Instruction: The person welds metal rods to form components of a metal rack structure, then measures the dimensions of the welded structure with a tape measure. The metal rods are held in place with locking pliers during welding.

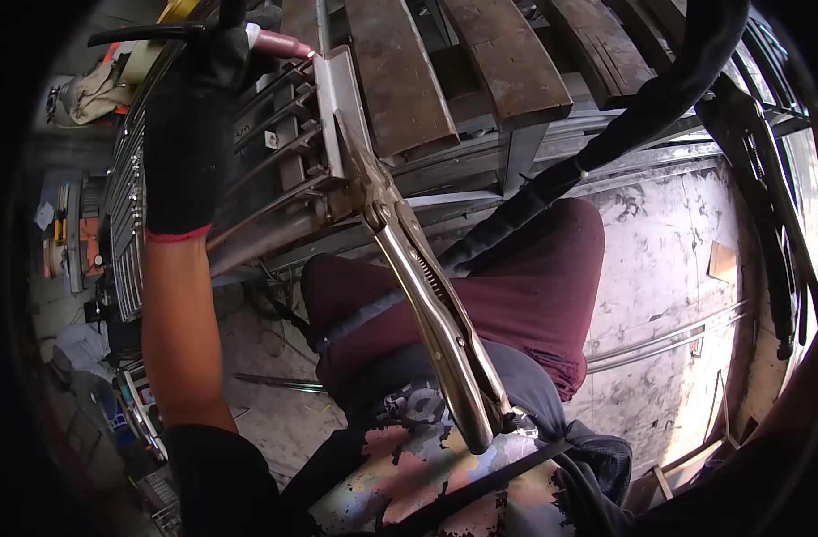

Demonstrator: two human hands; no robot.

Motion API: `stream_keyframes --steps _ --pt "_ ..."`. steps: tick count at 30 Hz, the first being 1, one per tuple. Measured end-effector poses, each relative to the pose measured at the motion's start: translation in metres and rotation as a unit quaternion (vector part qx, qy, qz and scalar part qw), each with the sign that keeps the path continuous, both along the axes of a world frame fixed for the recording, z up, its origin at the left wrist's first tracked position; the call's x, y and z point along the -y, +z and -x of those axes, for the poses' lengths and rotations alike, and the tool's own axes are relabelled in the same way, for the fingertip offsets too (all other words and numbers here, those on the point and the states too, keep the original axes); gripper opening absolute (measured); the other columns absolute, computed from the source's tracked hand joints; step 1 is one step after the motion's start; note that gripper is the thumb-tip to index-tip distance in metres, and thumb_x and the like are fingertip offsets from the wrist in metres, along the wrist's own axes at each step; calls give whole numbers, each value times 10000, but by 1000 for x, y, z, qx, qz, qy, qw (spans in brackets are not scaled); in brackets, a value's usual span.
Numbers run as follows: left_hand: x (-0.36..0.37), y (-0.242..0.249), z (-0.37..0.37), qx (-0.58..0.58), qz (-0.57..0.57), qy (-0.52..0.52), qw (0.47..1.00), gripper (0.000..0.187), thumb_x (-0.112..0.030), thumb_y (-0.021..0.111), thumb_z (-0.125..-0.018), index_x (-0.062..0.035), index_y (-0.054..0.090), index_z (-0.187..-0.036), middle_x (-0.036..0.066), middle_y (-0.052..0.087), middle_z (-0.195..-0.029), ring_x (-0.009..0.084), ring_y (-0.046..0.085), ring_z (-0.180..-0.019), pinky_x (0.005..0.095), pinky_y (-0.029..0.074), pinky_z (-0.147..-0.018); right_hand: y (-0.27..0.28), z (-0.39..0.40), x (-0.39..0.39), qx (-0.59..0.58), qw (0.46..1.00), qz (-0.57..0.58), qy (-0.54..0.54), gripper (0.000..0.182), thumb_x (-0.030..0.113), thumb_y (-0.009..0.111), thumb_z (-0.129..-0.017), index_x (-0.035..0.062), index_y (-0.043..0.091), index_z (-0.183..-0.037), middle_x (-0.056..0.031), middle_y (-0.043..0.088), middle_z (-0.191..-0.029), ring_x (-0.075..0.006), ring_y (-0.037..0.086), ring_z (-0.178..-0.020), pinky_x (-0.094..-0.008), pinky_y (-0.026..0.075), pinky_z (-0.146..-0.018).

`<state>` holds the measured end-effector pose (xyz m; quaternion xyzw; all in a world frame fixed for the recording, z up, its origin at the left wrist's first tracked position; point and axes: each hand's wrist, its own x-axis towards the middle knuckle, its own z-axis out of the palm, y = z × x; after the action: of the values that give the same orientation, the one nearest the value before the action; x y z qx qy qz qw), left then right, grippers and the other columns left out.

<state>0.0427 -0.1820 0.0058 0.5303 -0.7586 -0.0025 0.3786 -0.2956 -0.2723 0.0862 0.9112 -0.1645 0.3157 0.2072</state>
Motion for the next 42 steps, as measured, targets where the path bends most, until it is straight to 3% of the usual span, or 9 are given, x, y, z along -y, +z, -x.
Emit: stream_keyframes --steps 4,8,11,19,26,28,31,34,42 --pt "-9 13 9 158 -55 67 984 390 -285 611 -1117 12 690 -1357 101 751 -1198 180 722 -1068 331 561 -1010 3 -1 -9 1 1000 7 -3 353 250 808 -906 68 691 -1185 -52 576 -772 -186 625 -581 -350 497 -465" --pt "-3 9 11 4 -93 50 994 375 -297 607 -1119 9 712 -1309 105 759 -1150 180 716 -1073 336 553 -1018 2 -3 -7 5 1000 9 -4 354 252 809 -906 65 692 -1183 -52 576 -771 -184 624 -577 -349 495 -460" --pt "-3 10 16 -17 -92 46 995 372 -315 593 -1124 3 730 -1262 110 765 -1119 178 711 -1073 337 542 -1031 2 -2 -10 2 1000 5 -3 355 254 809 -906 62 692 -1182 -52 577 -770 -183 622 -574 -347 493 -457" --pt "-7 34 45 -15 -143 13 990 375 -295 554 -1136 16 720 -1266 123 766 -1138 173 708 -1094 354 538 -1036 1 -3 -8 4 1000 1 -1 358 258 811 -906 56 694 -1177 -53 578 -767 -179 619 -565 -344 488 -446" --pt "-4 17 14 57 -29 -18 998 222 -156 664 -1053 14 780 -1135 121 800 -1073 188 765 -983 318 559 -847 3 -4 -8 6 1000 6 -4 361 263 812 -905 51 696 -1174 -54 580 -764 -175 616 -557 -341 483 -438" --pt "-7 15 29 -53 -56 57 995 232 -176 661 -1059 12 778 -1129 119 798 -1074 191 757 -973 329 559 -834 2 -4 -11 8 1000 7 -4 362 264 813 -905 49 696 -1173 -54 580 -764 -174 615 -555 -340 482 -435" --pt "-1 7 15 -78 -70 23 994 353 -292 618 -1113 -33 722 -1330 93 760 -1129 167 717 -1050 348 565 -968 0 -7 -13 6 1000 5 -3 364 265 813 -905 47 697 -1171 -54 581 -763 -173 614 -552 -339 480 -431" --pt "-4 15 20 -20 -69 13 997 310 -274 627 -1108 -21 752 -1237 100 764 -1107 165 716 -1051 340 561 -980 0 -9 -13 6 1000 10 -2 365 267 814 -905 44 697 -1170 -55 581 -761 -171 612 -549 -338 478 -428" --pt "-6 36 54 -45 -153 -18 987 279 -263 615 -1108 -26 754 -1152 74 762 -1023 140 696 -1011 319 533 -957 2 -9 -8 6 1000 17 -2 369 272 815 -905 38 699 -1166 -55 583 -759 -167 609 -540 -335 473 -418"
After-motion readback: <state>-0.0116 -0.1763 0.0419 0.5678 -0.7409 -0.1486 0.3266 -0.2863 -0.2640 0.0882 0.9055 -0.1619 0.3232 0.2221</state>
